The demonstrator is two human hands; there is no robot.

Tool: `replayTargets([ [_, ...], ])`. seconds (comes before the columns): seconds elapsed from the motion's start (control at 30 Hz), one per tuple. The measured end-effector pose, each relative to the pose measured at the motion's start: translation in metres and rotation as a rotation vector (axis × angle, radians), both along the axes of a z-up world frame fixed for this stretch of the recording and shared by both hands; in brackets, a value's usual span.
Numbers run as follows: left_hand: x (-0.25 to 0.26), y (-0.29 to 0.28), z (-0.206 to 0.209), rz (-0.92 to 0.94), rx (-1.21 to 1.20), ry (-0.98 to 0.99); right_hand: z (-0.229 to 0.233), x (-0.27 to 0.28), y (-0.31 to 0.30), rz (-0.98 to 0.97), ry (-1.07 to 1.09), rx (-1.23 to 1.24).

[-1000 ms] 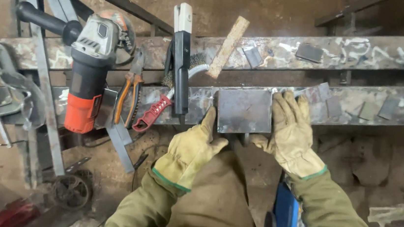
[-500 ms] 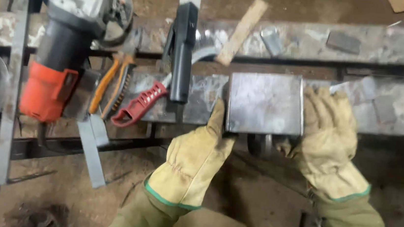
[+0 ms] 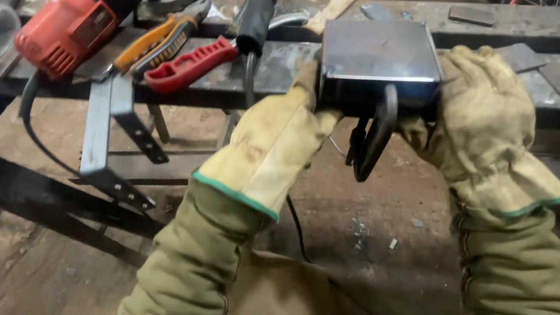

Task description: The person positions steel plates and a rectangular tube section on a metal work table, aligns the pieces against each other, and tightens C-clamps to hold the parts in place. They reposition the clamps and adjust the workpiece alignment across the table.

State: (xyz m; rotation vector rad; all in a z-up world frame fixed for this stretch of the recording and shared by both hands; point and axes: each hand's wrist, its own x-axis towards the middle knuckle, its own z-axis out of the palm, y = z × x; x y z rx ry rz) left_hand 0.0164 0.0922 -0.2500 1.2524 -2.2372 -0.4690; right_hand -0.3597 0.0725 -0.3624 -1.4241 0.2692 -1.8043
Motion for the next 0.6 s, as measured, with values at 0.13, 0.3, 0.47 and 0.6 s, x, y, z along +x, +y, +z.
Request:
replayTargets([
  [0.13, 0.007, -0.049, -0.061, -0.220, -0.774, -0.441, -0.017, -0.019, -0.011, 0.096, 0.081, -0.042],
  [0.3, 0.005, 0.013, 0.029, 0.040, 0.235, -0.019, 0.009, -0.004, 0.002, 0.236, 0.017, 0.027],
  [0.47, 0.003, -0.003, -0.008, -0.011, -0.112, 0.031, 0.006, -0.054, -0.023, 0.283, -0.017, 0.086],
  [0.6, 0.002, -0.009, -0.018, -0.068, -0.079, 0.071, -0.001, -0.100, -0.040, 0.284, -0.055, 0.138],
])
